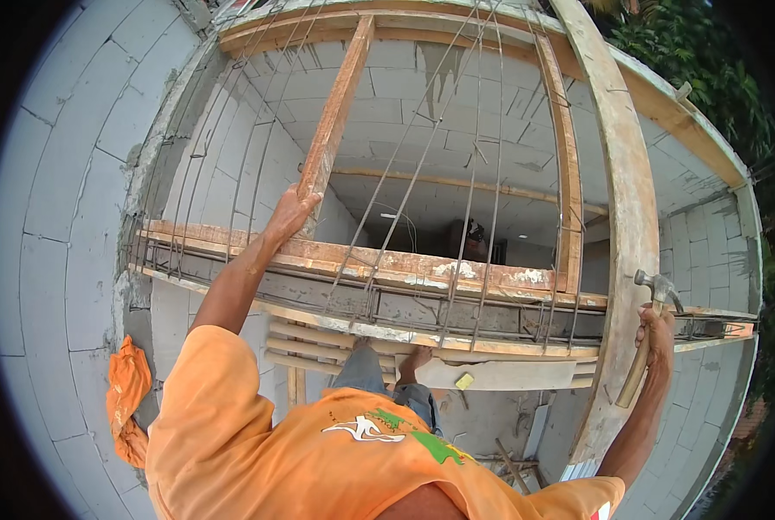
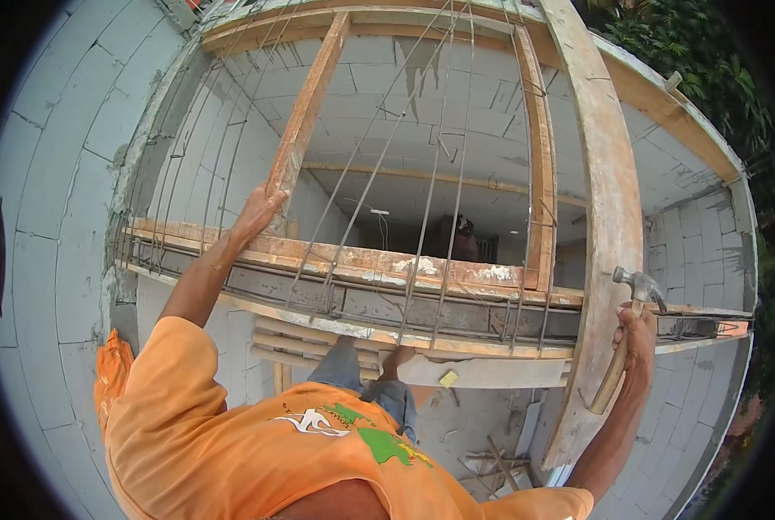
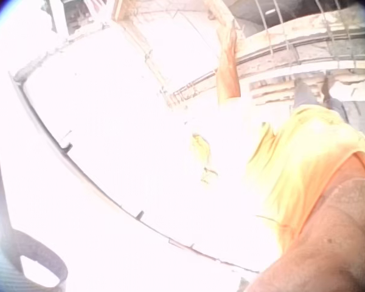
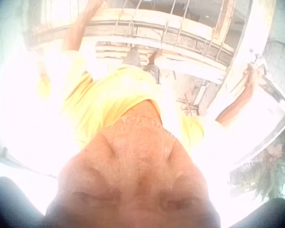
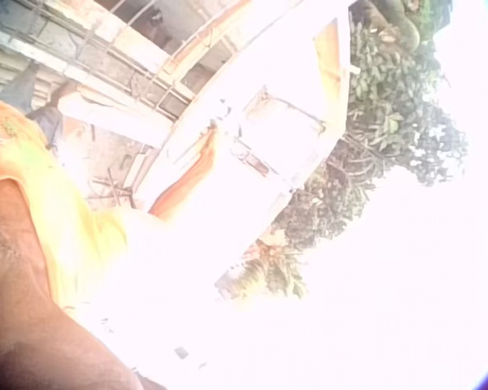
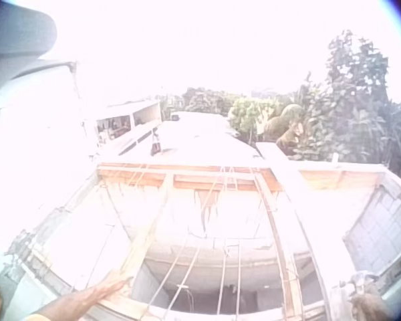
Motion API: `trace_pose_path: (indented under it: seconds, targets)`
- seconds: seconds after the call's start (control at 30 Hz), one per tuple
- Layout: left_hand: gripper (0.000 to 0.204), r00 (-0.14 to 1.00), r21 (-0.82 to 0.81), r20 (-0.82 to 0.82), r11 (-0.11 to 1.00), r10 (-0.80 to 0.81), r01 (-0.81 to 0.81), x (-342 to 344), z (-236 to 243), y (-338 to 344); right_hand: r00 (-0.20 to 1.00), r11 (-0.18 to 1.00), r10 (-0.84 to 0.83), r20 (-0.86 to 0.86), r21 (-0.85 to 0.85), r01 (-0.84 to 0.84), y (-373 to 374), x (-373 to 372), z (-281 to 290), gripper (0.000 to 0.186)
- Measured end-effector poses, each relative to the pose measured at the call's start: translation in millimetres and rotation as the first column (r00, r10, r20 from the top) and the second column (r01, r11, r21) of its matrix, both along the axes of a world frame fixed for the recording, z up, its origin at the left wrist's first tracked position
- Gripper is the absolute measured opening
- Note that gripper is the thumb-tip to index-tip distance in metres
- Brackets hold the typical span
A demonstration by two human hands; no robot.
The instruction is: The person positions wooden beams on top of a building structure, drives nails into a wooden support using a hammer, and then lifts and aligns a curved wooden board.
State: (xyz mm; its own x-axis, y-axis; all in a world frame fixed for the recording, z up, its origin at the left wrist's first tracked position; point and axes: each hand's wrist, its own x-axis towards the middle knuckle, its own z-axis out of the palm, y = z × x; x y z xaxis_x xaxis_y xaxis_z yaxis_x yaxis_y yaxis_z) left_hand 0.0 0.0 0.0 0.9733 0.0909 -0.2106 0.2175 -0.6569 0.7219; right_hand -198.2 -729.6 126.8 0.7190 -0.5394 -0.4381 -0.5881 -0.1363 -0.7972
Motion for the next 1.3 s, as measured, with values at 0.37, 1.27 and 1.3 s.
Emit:
trace_pose_path:
  seconds: [0.37, 1.27, 1.3]
  targets:
    - [0.064, 0.998, -0.004, -0.059, 0.999, 0.035, -0.035, 3, -1, 9, 0.999, 0.999, -0.033, 0.021, 0.004, 0.033, 2, 13, -10, 0.019]
    - [0.054, 0.998, 0.02, -0.054, 0.999, 0.043, -0.042, 0, 16, -6, 0.976, 0.959, 0.068, -0.208, -0.255, -0.121, 6, 47, 14, 0.023]
    - [0.055, 0.999, 0.028, -0.023, 0.999, 0.039, -0.038, 3, 12, -4, 0.975, 0.956, 0.086, -0.205, -0.26, -0.139, 9, 55, 14, 0.025]
